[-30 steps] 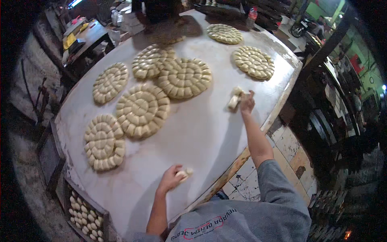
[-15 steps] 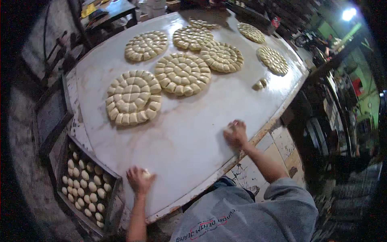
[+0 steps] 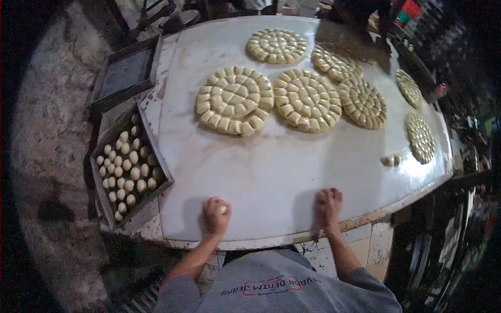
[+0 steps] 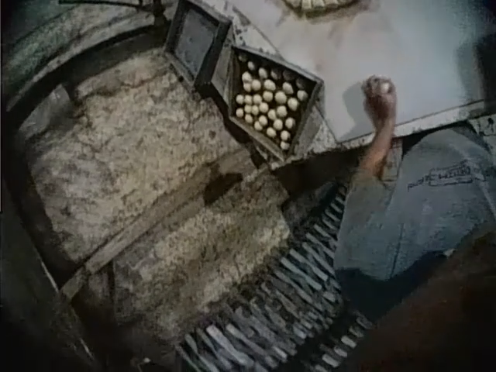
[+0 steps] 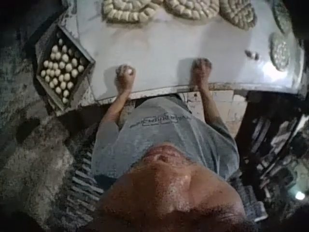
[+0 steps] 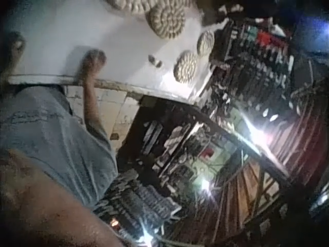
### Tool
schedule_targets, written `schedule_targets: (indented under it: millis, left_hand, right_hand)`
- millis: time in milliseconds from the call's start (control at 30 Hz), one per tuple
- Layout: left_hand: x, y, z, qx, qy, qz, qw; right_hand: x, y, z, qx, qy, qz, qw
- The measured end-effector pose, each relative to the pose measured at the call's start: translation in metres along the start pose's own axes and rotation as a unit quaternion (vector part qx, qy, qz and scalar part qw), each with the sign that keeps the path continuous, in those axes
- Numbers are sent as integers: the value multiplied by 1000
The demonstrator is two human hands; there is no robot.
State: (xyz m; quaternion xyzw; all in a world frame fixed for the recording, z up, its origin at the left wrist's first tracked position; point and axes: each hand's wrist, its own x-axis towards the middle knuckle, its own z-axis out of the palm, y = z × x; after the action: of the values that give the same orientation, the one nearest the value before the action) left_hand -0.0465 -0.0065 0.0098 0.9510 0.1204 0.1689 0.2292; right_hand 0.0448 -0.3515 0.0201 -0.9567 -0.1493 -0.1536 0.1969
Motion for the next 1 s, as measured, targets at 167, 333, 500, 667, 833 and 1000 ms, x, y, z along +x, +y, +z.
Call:
schedule_targets:
  millis: [167, 333, 500, 667, 833, 1000]
  left_hand:
    - [76, -93, 13, 123, 148, -91, 977]
    - [106, -26, 69, 62, 111, -84, 988]
    - [33, 17, 16, 18, -154, -40, 987]
    - [68, -84, -106, -309, -517, -124, 788]
    - [194, -245, -226, -197, 153, -145, 958]
    - [274, -409, -197, -168, 379, -90, 906]
  right_hand:
    - [51, 109, 29, -43, 93, 84, 991]
    - [103, 89, 71, -34, 118, 158, 980]
    - [57, 70, 67, -131, 97, 33, 986]
    - [25, 16, 58, -154, -36, 76, 985]
    - [-10, -12, 42, 184, -20, 267, 946]
    - [71, -233, 39, 609, -94, 234, 752]
